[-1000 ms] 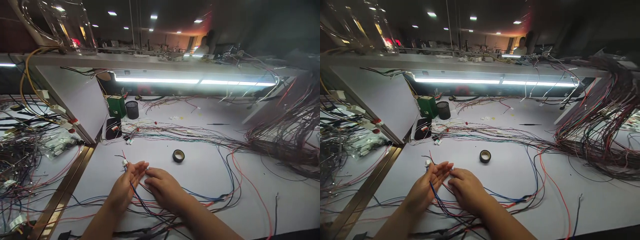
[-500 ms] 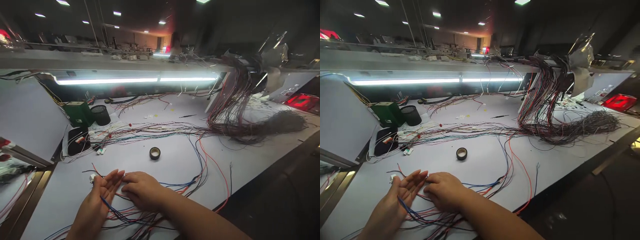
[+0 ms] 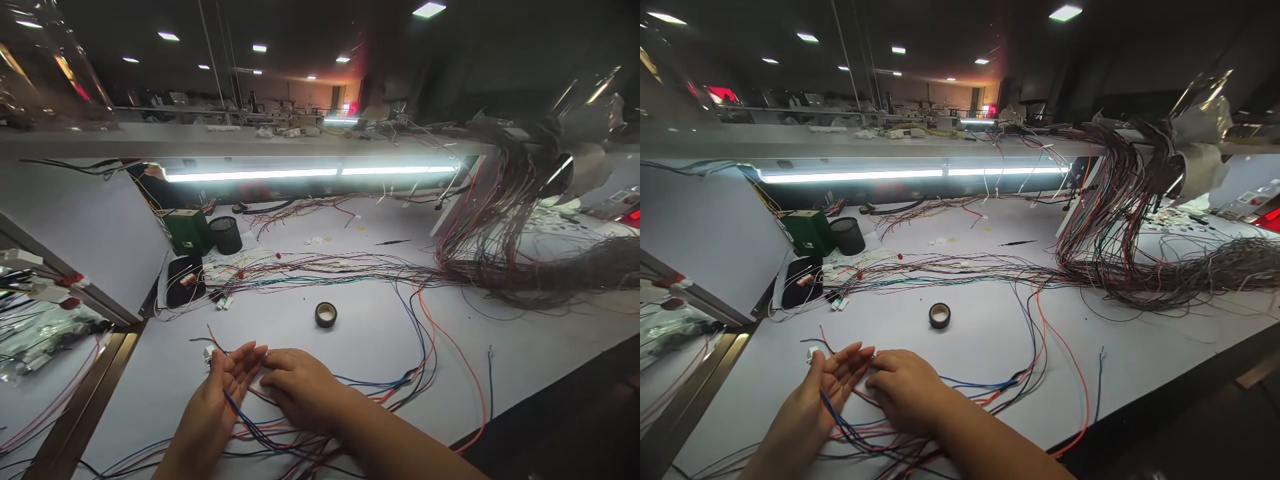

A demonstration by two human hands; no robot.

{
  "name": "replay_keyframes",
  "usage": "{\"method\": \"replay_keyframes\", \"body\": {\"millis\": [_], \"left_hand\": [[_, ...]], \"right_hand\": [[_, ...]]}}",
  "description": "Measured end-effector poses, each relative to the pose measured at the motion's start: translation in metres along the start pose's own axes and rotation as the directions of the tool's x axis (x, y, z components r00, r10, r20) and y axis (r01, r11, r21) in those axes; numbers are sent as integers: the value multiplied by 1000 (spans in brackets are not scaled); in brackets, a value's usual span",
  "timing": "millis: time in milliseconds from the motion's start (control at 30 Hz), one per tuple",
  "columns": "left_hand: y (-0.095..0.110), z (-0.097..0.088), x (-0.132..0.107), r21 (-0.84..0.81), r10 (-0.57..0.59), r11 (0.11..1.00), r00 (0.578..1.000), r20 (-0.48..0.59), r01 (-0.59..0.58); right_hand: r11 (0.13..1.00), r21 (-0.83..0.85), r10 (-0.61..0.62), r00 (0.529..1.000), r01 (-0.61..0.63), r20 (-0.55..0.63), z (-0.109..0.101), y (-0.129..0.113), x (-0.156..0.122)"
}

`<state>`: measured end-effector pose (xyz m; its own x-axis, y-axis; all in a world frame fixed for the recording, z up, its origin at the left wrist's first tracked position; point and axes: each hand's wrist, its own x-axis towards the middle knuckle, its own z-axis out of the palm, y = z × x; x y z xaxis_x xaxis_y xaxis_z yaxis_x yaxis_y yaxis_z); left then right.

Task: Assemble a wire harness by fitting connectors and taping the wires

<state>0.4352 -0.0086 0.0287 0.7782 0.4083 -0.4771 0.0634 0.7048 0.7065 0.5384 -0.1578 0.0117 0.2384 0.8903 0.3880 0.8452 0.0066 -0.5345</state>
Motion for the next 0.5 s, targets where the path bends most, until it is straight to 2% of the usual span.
{"method": "replay_keyframes", "body": {"millis": [100,167,267,333,400,467,500], "left_hand": [[0,-3,0,9,-4,1000,1000,-12,4],[-1,-5,2,17,1,1000,1000,-10,-1],[-3,-8,6,13,8,1000,1000,-4,-8],[-5,-9,9,-1,13,1000,1000,-7,-13],[-7,-9,11,-8,12,1000,1000,-4,-12],[-6,-8,9,-9,7,1000,1000,7,-7],[-5,-8,7,-15,4,1000,1000,15,-3]], "right_hand": [[999,38,2,999,-1,-44,2,-1,0],[998,63,-2,994,9,-112,-3,-6,-1],[997,78,22,978,-5,-209,-21,-18,1],[997,62,48,975,-36,-215,-40,-21,3],[998,28,57,980,-52,-188,-61,-14,6],[997,-24,74,986,-79,-151,-83,8,10],[988,-74,121,983,-132,-141,-94,23,12]]}}
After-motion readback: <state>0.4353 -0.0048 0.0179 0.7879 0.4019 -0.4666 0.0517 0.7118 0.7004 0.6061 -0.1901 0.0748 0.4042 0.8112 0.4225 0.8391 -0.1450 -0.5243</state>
